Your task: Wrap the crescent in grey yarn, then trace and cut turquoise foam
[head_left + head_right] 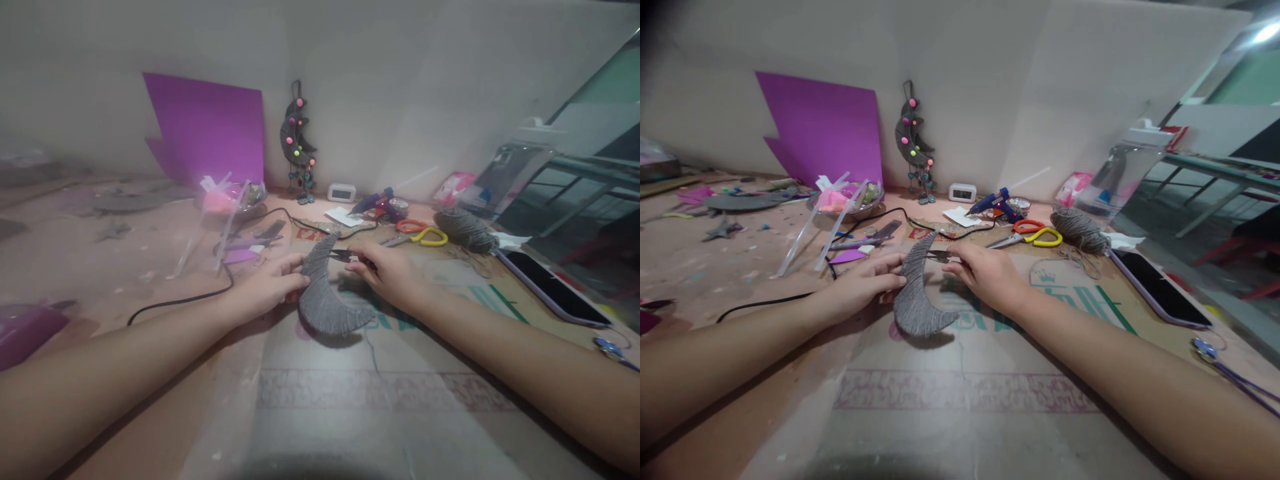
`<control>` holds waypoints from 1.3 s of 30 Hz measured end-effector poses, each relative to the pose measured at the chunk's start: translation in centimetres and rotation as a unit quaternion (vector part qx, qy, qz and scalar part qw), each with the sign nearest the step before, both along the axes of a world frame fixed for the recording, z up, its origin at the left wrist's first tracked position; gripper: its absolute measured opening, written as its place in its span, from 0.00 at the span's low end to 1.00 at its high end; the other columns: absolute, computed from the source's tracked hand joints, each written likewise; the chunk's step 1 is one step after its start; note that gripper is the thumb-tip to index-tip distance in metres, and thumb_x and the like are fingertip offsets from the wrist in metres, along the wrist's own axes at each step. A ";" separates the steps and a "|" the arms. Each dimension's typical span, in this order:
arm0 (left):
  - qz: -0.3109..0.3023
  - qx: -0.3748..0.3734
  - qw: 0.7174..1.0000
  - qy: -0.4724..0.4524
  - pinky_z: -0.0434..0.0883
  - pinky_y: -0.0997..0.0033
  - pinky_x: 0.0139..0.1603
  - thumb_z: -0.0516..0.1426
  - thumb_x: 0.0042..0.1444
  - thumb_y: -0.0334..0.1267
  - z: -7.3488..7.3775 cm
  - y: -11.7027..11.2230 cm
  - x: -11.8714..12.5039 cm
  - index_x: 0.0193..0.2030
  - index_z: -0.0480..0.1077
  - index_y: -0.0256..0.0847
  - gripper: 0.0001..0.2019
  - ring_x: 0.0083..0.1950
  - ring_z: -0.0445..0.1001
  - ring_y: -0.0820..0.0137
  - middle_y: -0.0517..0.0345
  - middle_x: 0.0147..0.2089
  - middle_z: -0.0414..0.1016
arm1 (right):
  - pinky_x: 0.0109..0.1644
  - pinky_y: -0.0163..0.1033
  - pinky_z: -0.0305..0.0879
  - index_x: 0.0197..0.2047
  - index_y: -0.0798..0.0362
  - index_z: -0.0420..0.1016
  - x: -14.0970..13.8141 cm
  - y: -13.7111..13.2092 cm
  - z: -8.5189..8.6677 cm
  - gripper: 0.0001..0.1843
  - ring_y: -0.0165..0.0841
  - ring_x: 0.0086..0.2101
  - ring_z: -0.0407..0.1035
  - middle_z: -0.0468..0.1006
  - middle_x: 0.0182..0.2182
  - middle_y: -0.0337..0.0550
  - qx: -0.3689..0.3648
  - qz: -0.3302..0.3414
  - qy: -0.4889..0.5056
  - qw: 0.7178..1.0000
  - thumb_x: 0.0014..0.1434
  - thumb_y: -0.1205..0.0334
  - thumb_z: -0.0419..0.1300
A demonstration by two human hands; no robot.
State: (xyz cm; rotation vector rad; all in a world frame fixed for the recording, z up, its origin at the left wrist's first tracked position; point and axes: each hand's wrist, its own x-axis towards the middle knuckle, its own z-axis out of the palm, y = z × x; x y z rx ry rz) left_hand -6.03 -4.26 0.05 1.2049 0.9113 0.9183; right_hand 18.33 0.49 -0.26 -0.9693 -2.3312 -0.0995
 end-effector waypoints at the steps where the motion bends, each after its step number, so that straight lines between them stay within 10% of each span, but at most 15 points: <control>1: 0.001 0.004 1.000 0.004 0.51 0.76 0.25 0.61 0.48 0.33 -0.1 0.0 0.0 0.45 0.74 0.38 0.15 0.24 0.56 0.78 0.67 0.26 0.64 | 0.33 0.36 0.62 0.47 0.51 0.79 0.0 0.0 0.0 0.15 0.34 0.29 0.73 0.83 0.33 0.44 0.001 0.002 -0.001 1.000 0.72 0.51 0.56; 39: -0.027 0.037 0.999 0.025 0.49 0.74 0.24 0.61 0.51 0.34 -0.3 0.3 -0.3 0.48 0.75 0.39 0.15 0.24 0.55 0.77 0.66 0.28 0.64 | 0.32 0.36 0.61 0.44 0.53 0.80 0.0 -0.2 0.4 0.15 0.34 0.28 0.73 0.82 0.31 0.44 0.002 0.013 -0.023 1.000 0.72 0.53 0.56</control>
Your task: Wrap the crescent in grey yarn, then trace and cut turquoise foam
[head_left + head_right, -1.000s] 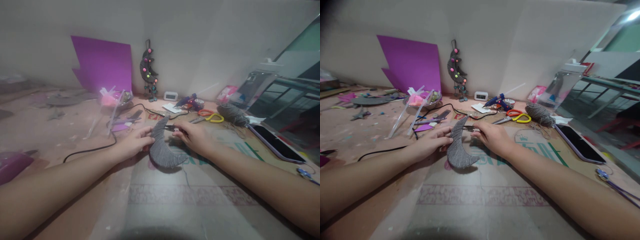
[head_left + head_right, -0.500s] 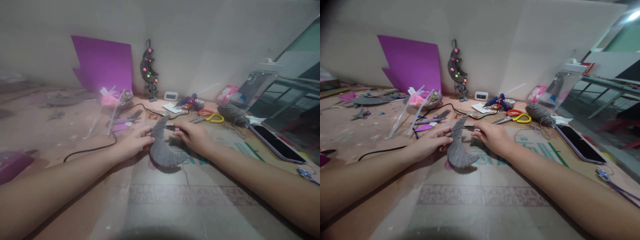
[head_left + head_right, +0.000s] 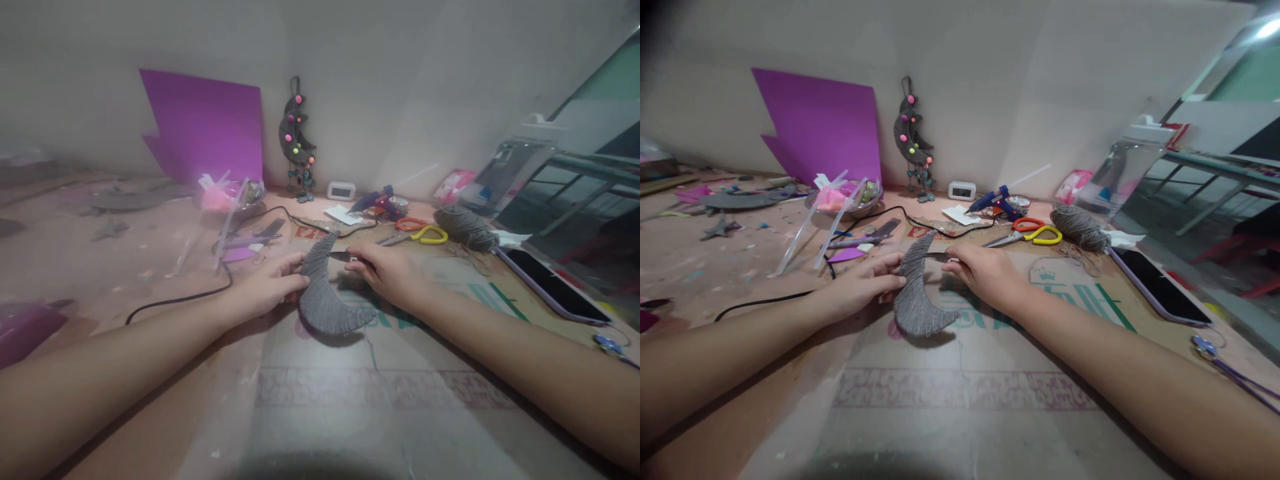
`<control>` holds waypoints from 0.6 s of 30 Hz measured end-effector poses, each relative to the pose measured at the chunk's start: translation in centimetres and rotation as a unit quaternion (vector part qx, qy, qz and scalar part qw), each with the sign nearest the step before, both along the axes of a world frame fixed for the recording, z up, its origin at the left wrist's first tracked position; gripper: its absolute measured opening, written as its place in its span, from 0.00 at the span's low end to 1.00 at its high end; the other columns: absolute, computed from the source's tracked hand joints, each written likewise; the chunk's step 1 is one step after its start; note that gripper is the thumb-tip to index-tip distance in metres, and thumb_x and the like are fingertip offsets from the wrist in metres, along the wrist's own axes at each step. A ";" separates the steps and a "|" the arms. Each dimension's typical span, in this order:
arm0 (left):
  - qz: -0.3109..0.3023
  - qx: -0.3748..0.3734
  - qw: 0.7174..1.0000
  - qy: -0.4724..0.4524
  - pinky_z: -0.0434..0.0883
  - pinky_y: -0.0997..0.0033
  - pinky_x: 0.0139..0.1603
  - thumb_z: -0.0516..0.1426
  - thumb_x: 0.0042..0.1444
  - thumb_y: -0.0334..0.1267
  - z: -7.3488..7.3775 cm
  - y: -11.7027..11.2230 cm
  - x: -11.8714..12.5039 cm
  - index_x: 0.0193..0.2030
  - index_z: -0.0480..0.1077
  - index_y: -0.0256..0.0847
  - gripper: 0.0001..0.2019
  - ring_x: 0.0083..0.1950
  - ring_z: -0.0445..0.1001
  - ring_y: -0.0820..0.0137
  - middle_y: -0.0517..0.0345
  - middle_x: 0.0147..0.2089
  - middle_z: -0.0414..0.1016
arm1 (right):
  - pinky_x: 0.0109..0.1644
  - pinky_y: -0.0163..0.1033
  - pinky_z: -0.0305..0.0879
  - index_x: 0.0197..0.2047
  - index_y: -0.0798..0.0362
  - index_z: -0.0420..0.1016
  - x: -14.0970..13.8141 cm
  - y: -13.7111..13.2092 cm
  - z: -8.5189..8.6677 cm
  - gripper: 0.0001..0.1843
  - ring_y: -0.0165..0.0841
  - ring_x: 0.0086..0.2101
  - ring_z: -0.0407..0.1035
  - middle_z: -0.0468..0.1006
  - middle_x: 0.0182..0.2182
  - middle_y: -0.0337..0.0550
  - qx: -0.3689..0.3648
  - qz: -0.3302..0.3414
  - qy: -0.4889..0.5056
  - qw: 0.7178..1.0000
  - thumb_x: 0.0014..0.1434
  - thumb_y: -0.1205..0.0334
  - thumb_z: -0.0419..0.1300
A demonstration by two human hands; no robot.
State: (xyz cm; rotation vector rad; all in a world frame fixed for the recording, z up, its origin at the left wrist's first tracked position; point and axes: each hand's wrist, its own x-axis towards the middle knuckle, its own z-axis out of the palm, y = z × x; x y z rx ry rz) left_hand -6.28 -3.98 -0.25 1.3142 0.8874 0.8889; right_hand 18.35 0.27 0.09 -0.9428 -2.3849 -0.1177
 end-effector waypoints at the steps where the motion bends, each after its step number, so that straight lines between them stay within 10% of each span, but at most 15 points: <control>1: 0.002 -0.003 1.000 -0.003 0.49 0.74 0.24 0.61 0.51 0.34 0.0 0.0 0.0 0.48 0.75 0.39 0.15 0.23 0.55 0.77 0.66 0.27 0.64 | 0.33 0.36 0.61 0.44 0.52 0.80 0.0 0.0 0.1 0.15 0.34 0.29 0.74 0.83 0.31 0.44 -0.001 -0.003 -0.003 1.000 0.72 0.54 0.56; 18: 0.024 -0.062 0.996 -0.059 0.52 0.79 0.25 0.62 0.48 0.32 0.0 -0.3 0.3 0.48 0.73 0.36 0.18 0.24 0.56 0.80 0.67 0.27 0.65 | 0.31 0.36 0.62 0.46 0.55 0.80 0.1 0.2 -0.4 0.19 0.33 0.28 0.74 0.84 0.33 0.46 0.048 0.016 0.012 0.999 0.73 0.51 0.54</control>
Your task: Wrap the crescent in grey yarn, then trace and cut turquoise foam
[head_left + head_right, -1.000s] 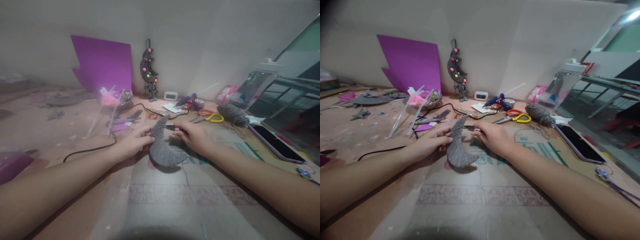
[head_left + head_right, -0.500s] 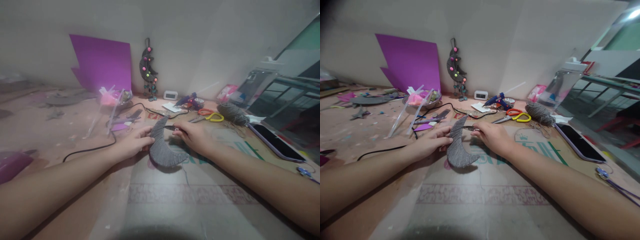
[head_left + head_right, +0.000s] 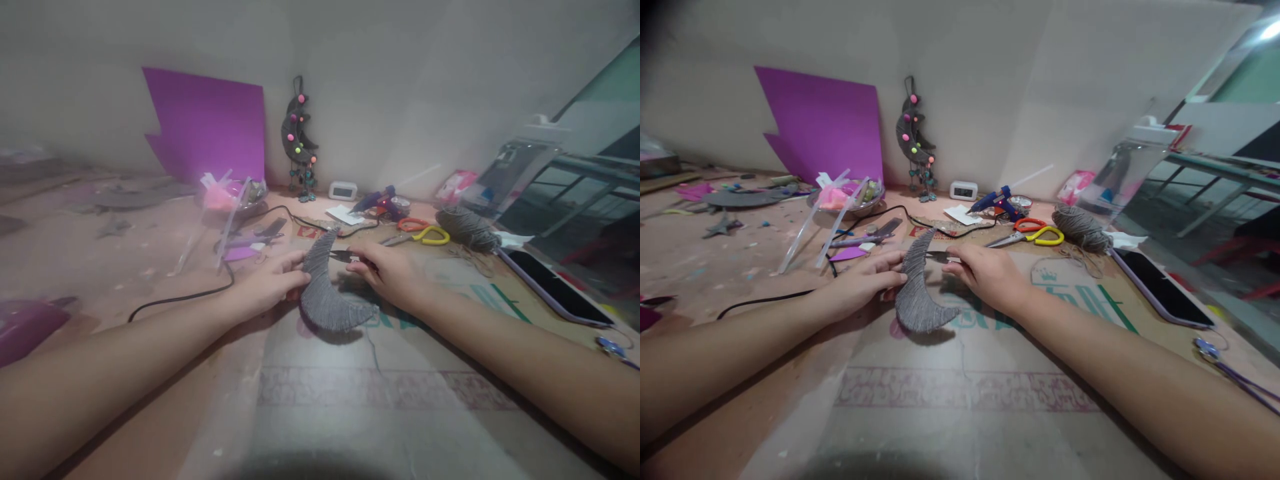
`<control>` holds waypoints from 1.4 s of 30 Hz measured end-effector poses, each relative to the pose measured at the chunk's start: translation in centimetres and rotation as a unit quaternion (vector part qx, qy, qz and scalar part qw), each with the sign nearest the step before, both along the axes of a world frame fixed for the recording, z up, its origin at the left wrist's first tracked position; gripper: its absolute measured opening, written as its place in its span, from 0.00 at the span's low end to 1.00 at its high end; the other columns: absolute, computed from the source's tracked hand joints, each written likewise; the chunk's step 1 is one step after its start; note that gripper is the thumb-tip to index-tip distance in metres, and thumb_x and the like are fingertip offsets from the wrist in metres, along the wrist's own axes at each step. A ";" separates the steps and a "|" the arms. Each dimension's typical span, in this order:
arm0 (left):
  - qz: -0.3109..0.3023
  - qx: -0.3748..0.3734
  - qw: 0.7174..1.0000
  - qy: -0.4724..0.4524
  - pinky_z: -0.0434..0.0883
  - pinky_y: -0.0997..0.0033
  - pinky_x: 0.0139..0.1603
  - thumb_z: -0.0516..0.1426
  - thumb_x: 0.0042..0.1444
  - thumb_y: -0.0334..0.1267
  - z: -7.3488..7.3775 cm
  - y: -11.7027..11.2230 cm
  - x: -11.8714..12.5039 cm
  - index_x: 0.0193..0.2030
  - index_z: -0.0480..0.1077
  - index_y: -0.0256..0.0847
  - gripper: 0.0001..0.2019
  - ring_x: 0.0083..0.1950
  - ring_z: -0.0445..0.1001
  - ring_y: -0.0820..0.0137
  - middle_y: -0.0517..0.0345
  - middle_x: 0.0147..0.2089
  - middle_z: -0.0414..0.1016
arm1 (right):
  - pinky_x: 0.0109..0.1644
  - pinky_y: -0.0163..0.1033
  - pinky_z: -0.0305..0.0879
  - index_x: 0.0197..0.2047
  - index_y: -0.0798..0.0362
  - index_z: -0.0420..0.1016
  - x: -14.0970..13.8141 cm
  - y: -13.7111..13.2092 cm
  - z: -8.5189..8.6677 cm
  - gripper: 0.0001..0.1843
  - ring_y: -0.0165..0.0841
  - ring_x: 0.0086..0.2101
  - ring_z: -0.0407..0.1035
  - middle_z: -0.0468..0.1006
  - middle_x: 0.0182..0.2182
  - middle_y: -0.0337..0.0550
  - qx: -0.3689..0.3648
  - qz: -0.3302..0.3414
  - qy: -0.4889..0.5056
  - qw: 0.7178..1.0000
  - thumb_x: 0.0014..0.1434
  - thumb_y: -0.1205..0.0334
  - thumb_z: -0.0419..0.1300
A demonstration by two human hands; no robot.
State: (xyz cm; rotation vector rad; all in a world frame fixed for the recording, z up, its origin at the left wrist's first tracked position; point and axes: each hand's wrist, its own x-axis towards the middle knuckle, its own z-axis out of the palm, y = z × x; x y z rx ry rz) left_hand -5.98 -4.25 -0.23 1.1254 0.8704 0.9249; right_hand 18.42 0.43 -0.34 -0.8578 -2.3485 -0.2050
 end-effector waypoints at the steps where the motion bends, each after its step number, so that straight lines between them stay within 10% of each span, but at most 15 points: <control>1: -0.001 0.004 1.000 0.004 0.51 0.79 0.24 0.62 0.47 0.32 0.0 0.0 0.0 0.48 0.73 0.36 0.19 0.24 0.56 0.80 0.67 0.27 0.65 | 0.31 0.36 0.61 0.47 0.55 0.80 0.0 0.0 0.0 0.19 0.33 0.28 0.74 0.84 0.33 0.46 0.005 -0.001 0.003 1.000 0.73 0.50 0.53; 17: -0.029 0.099 0.990 0.094 0.52 0.75 0.22 0.59 0.51 0.34 -0.4 0.6 -0.3 0.48 0.74 0.37 0.16 0.22 0.57 0.78 0.68 0.25 0.65 | 0.31 0.36 0.62 0.47 0.55 0.81 0.0 0.0 0.1 0.21 0.35 0.28 0.75 0.83 0.32 0.46 0.002 -0.008 -0.014 1.000 0.73 0.48 0.54; 42: 0.007 0.042 0.998 0.046 0.52 0.77 0.25 0.61 0.52 0.34 -0.2 -0.1 -0.1 0.54 0.74 0.39 0.20 0.25 0.57 0.78 0.64 0.30 0.66 | 0.32 0.35 0.63 0.46 0.54 0.80 0.0 0.0 0.0 0.21 0.33 0.27 0.73 0.82 0.31 0.45 -0.002 0.008 -0.009 1.000 0.73 0.48 0.53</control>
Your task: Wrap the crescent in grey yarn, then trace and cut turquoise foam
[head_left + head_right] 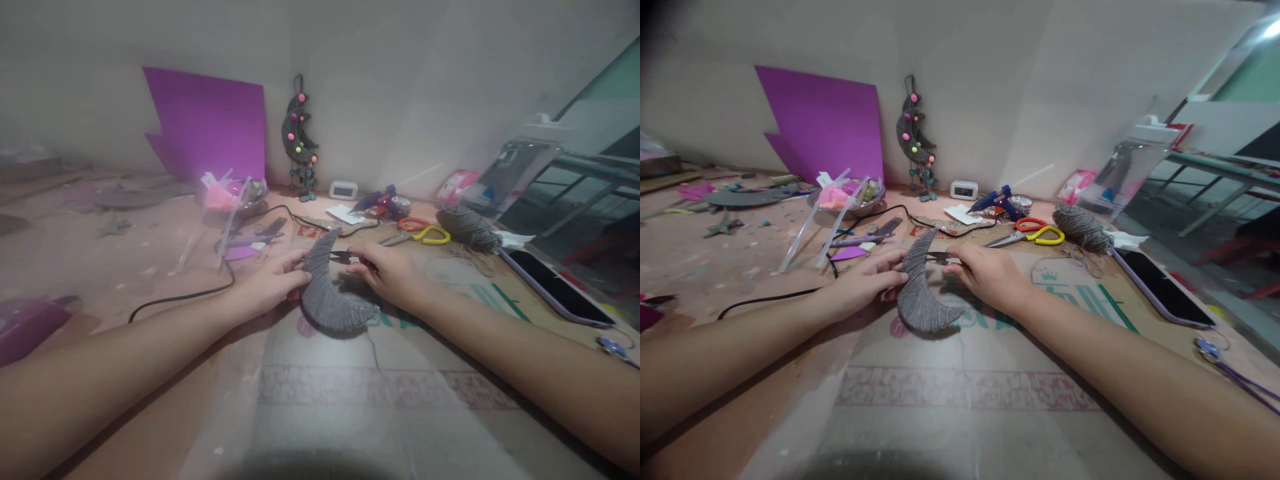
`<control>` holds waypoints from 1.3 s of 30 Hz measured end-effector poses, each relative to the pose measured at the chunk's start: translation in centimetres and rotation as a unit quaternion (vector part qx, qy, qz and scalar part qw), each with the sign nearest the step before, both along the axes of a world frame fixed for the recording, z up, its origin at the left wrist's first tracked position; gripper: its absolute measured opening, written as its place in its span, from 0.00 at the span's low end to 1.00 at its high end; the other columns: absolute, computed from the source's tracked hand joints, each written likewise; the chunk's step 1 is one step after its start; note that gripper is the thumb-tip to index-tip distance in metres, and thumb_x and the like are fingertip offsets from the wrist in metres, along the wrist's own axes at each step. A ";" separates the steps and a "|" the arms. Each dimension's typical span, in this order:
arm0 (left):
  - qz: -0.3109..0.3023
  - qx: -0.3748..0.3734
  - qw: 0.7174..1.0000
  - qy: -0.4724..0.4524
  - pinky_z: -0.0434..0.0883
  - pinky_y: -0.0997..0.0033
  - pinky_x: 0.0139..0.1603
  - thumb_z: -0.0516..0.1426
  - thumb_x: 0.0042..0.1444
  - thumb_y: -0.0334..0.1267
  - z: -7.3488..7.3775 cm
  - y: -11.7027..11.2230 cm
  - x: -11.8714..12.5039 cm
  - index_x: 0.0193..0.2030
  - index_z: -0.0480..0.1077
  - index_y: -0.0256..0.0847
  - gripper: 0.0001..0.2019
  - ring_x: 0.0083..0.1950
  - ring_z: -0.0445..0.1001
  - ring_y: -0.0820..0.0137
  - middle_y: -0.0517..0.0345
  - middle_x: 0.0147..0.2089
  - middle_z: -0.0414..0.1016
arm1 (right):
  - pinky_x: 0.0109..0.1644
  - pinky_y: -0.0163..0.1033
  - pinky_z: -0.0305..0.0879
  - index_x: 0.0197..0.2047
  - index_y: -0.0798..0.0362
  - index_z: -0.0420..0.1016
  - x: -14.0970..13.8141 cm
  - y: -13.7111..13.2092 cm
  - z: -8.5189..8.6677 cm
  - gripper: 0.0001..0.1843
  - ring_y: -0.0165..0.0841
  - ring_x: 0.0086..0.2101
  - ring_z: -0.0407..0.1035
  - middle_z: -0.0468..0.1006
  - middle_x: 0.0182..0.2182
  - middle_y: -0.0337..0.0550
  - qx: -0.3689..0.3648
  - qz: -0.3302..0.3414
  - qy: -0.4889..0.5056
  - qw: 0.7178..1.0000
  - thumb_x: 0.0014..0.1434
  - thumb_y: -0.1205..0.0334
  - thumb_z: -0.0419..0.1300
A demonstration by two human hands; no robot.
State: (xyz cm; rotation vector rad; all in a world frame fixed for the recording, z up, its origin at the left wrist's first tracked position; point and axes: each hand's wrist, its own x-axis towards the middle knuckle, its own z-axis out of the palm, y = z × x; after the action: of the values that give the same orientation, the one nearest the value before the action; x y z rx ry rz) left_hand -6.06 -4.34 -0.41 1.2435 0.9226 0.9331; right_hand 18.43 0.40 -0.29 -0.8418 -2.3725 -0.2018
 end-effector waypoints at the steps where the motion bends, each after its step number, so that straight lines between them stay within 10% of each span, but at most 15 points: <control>1: -0.002 0.001 1.000 -0.001 0.52 0.77 0.25 0.61 0.52 0.34 0.1 0.0 0.0 0.53 0.74 0.39 0.20 0.25 0.56 0.78 0.65 0.29 0.66 | 0.32 0.35 0.63 0.46 0.54 0.80 0.0 0.0 0.1 0.20 0.33 0.27 0.73 0.82 0.31 0.45 -0.006 -0.004 -0.004 1.000 0.73 0.49 0.53; 39: -0.013 -0.031 0.998 -0.059 0.54 0.78 0.25 0.63 0.50 0.31 0.1 0.1 0.0 0.49 0.74 0.37 0.17 0.25 0.60 0.78 0.64 0.30 0.69 | 0.32 0.34 0.61 0.44 0.52 0.80 -0.1 -0.2 0.2 0.15 0.33 0.27 0.72 0.82 0.29 0.42 -0.046 -0.020 -0.019 0.999 0.72 0.53 0.56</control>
State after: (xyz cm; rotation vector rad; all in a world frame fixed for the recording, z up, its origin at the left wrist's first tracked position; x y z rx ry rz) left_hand -6.02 -4.21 -0.29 1.1336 0.8354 0.9407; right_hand 18.30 0.24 -0.07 -0.9359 -2.4174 -0.1256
